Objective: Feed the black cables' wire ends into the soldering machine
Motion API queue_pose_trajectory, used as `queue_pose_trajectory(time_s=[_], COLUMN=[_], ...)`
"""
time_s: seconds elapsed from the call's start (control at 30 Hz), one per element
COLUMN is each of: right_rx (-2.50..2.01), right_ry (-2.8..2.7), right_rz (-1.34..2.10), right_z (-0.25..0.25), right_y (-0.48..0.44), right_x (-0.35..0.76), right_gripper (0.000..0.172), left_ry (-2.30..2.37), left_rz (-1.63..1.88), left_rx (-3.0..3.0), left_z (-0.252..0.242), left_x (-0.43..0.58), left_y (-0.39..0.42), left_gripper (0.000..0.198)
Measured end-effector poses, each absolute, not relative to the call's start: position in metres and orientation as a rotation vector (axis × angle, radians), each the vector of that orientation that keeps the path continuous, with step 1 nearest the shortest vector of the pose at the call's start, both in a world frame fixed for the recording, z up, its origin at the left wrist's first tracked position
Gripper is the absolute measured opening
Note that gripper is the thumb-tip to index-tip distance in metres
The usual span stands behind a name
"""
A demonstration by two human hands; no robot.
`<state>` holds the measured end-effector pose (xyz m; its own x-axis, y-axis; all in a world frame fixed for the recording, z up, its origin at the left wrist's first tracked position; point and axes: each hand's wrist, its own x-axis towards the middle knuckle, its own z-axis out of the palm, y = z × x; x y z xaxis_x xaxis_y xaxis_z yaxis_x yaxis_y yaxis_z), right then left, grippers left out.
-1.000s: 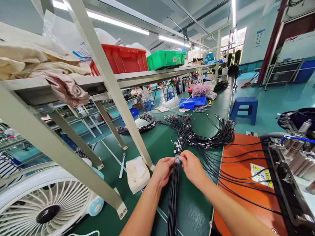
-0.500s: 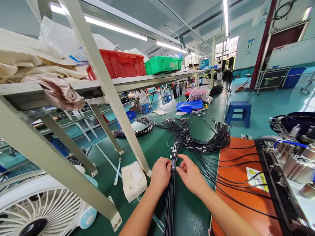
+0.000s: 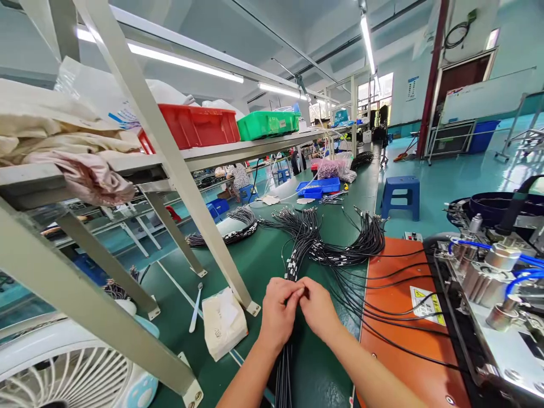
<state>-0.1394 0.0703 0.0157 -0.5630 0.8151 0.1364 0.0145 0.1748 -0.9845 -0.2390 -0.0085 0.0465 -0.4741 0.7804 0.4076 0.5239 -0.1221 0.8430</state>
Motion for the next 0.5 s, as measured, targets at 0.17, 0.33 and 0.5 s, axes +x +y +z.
queue_pose_trajectory(time_s=[0.17, 0.33, 0.5], right_rx=[-1.011, -1.208, -1.272], right_ry=[-1.538, -1.565, -1.624], right_rz=[1.676, 1.74, 1.448], right_z=[-0.005, -0.018, -0.009], right_y=[0.069, 0.058, 0.075], right_x=[-0.148, -0.155, -0.121], right_gripper=[0.025, 0.021, 0.023], left_ry=[1.855, 1.66, 1.581], left_rz=[1.679, 1.476, 1.42], left_rx=[1.05, 0.824, 0.61], left_z=[0.035, 0.035, 0.041], left_x=[-0.251, -0.258, -0.265], left_y=[-0.002, -0.002, -0.008], left_gripper=[0.037, 0.032, 0.027])
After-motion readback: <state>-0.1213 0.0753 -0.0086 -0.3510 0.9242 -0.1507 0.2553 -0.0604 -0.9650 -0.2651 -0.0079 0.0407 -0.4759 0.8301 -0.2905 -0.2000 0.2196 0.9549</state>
